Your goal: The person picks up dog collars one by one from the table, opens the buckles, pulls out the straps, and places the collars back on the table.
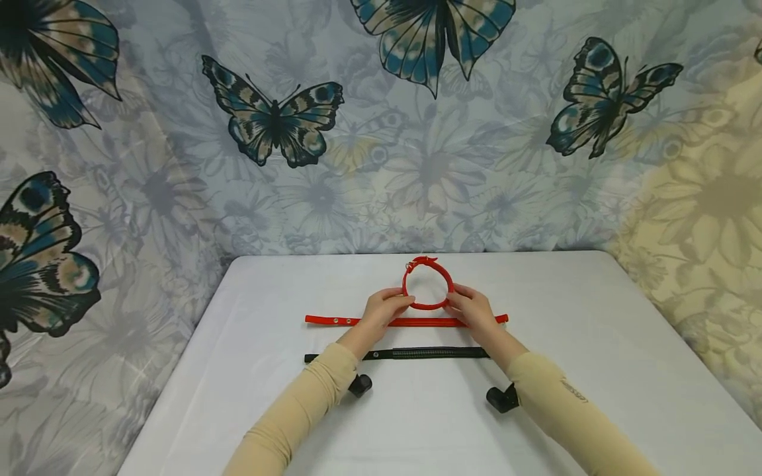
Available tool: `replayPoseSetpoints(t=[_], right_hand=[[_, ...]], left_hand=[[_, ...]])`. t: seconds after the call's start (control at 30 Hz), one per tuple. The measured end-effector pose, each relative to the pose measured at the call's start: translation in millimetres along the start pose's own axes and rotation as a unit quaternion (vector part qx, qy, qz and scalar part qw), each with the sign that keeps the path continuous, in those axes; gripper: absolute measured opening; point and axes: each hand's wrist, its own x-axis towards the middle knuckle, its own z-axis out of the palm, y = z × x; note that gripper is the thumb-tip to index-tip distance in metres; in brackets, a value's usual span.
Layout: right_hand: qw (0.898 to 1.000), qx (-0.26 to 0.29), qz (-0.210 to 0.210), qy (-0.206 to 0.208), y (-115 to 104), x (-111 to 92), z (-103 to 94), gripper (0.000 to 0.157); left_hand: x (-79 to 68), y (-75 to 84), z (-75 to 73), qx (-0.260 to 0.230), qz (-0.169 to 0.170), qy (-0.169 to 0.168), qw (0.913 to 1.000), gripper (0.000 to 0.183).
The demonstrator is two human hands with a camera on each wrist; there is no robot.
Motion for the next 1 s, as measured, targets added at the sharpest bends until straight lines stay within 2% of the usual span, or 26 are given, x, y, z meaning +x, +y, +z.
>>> replayPoseSetpoints(t=[0.13, 0.3, 0.53, 0.7, 0.8, 1.0], right_hand=[[0.998, 0.028, 0.003, -0.049, 3, -14, 1.9, 0.056], [0.996, 0.039, -0.005, -0.082, 9, -28, 1.1, 0.056], [0.993, 0.008, -0.053, -0.107, 13, -41, -2.6, 0.051], [0.987, -0.015, -0.072, -0.141, 15, -50, -4.8, 0.052], [0.985, -0.026, -0.069, -0.158, 17, -56, -5.1, 0.052], [0.98, -0.038, -0.062, -0.186, 26, -67, -4.5, 0.047]], left_hand=[[-14.1, -2.4, -15.4, 0.014, 0.027, -0.018, 0.9994, 0.048], [-33.0, -5.0, -27.1, 0.031, 0.057, -0.034, 0.9973, 0.049], [-56.1, -7.1, -42.0, 0.052, 0.101, -0.061, 0.9916, 0.046], [-71.0, -7.7, -53.7, 0.109, 0.136, -0.06, 0.9829, 0.044], [-77.7, -8.3, -59.6, 0.143, 0.141, -0.053, 0.9781, 0.043], [-91.1, -9.3, -68.7, 0.168, 0.124, -0.071, 0.9754, 0.044]])
